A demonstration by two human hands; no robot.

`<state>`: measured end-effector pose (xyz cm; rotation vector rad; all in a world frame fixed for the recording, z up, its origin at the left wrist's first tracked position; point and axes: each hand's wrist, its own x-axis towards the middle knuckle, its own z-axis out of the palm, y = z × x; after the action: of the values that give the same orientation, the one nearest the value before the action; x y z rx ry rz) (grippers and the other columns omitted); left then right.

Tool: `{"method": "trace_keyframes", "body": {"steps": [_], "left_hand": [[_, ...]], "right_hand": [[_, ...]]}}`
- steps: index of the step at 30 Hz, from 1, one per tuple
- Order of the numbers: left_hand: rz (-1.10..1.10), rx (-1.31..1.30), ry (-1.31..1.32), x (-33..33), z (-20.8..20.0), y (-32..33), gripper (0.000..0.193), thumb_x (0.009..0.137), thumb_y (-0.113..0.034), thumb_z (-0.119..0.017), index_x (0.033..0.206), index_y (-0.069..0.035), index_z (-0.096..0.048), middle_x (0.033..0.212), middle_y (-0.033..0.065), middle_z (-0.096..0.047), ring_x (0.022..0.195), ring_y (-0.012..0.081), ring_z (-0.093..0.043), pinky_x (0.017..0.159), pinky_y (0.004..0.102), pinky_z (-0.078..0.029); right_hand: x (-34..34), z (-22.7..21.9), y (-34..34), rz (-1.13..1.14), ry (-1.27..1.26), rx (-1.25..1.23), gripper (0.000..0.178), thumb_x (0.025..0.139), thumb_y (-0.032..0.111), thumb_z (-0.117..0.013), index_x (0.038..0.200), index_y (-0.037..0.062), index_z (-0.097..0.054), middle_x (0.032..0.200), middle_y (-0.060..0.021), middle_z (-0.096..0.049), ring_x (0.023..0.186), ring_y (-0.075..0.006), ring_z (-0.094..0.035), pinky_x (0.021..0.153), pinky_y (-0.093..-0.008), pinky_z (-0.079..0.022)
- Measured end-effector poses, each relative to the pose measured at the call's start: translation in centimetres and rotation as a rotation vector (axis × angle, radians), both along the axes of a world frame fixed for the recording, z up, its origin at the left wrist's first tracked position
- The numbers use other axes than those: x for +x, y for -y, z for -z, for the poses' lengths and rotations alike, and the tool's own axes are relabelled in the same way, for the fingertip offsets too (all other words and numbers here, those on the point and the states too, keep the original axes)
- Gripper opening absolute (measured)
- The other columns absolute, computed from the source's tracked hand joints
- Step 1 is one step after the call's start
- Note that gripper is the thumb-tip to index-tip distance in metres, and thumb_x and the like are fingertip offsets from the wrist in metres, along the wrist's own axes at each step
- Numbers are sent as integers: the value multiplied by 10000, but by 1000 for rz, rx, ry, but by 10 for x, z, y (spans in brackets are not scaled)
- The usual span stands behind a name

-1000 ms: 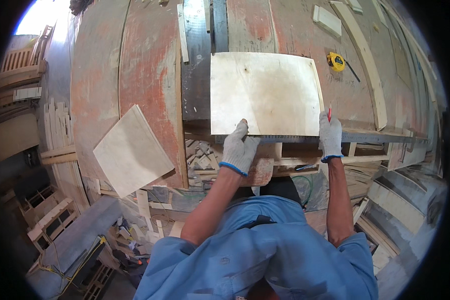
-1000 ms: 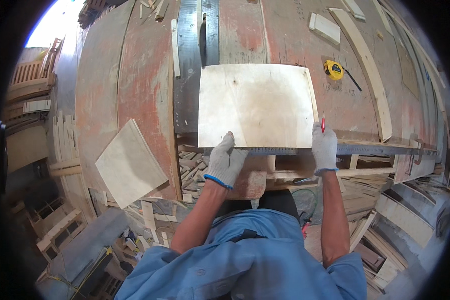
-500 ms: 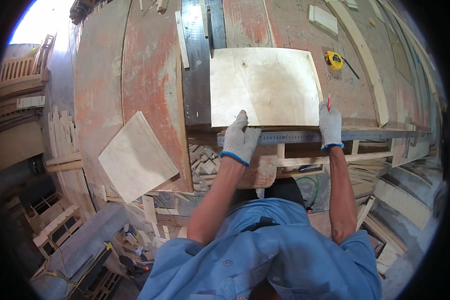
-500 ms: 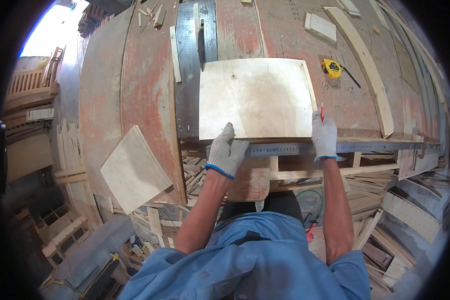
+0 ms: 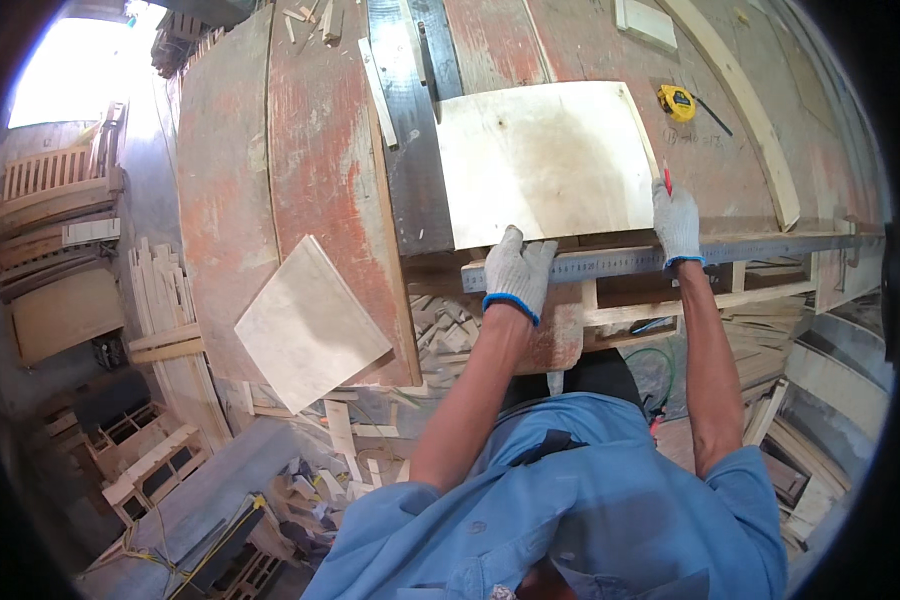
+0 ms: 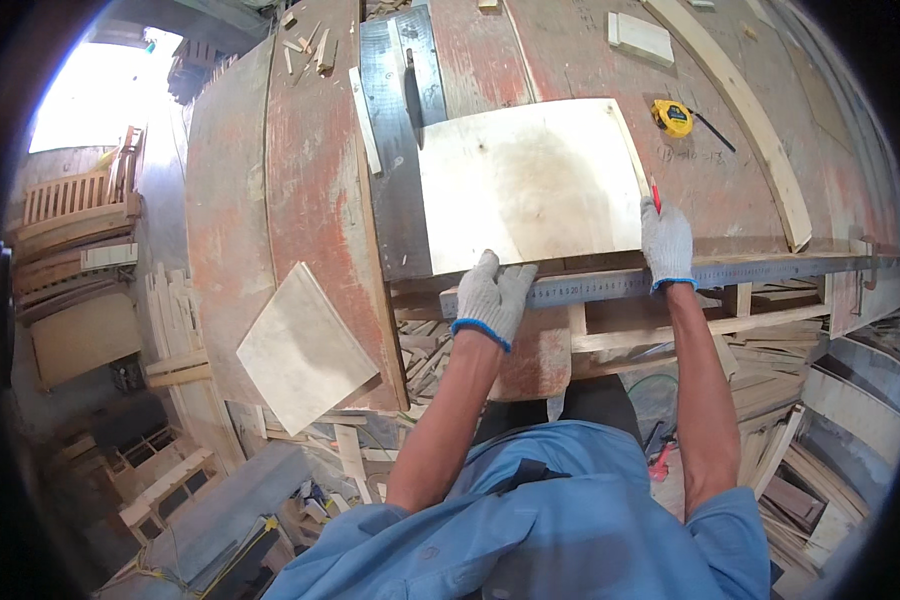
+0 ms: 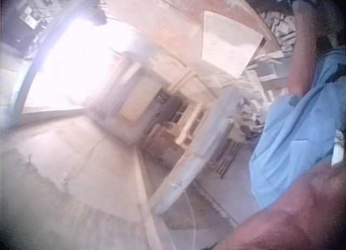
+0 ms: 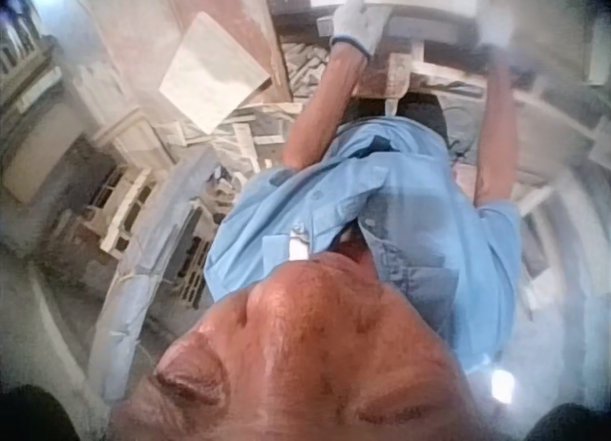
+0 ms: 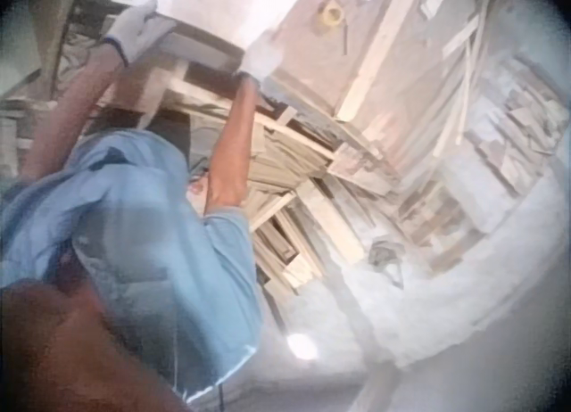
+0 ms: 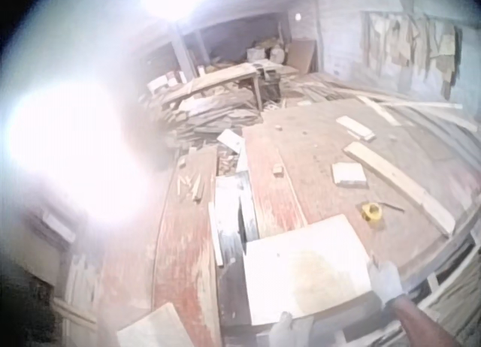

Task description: The person measures and marks wooden panels using a ruler and pencil, then uses a nail gun to fasten the panels into a wooden frame. The person repeatedly positions and secures multiple panels to build a structured assembly.

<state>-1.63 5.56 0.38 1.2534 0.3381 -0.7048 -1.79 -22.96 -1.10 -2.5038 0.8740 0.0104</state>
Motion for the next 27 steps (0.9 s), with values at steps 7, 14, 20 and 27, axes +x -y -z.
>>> {"method": "trace_keyframes", "body": {"steps": [7, 14, 20, 27], "left_hand": [[-295, -223, -155, 3, 22, 5, 350, 1018, -97, -345, 1291, 117, -393, 1343, 286, -473, 1272, 376, -464, 1108, 473, -397], [450, 913, 356, 29, -36, 9, 370, 881, -260, -661, 963, 99, -619, 992, 249, -684, 977, 346, -661, 885, 384, -522], [372, 973, 416, 35, -4, 7, 371, 815, -271, -741, 906, 75, -643, 922, 250, -696, 902, 327, -683, 825, 376, -531], [-17, 265, 245, 31, 60, 5, 282, 907, -156, -658, 1041, 82, -585, 1006, 207, -686, 904, 252, -673, 832, 343, -545]], "right_hand": [[1, 2, -4, -29, -2, -16, 518, 970, 423, -491, 887, -64, -646, 873, -334, -622, 860, -514, -598, 743, -560, -463], [13, 2, -1, -28, -76, -16, 523, 973, 436, -454, 908, -45, -648, 890, -330, -628, 890, -510, -601, 771, -560, -467], [24, 7, -1, -93, -39, -38, 468, 965, 404, -443, 955, -14, -653, 906, -315, -636, 898, -500, -606, 778, -568, -470], [36, 5, -8, -102, -37, -63, 444, 966, 394, -439, 973, 7, -656, 909, -307, -640, 911, -494, -608, 791, -571, -474]]}}
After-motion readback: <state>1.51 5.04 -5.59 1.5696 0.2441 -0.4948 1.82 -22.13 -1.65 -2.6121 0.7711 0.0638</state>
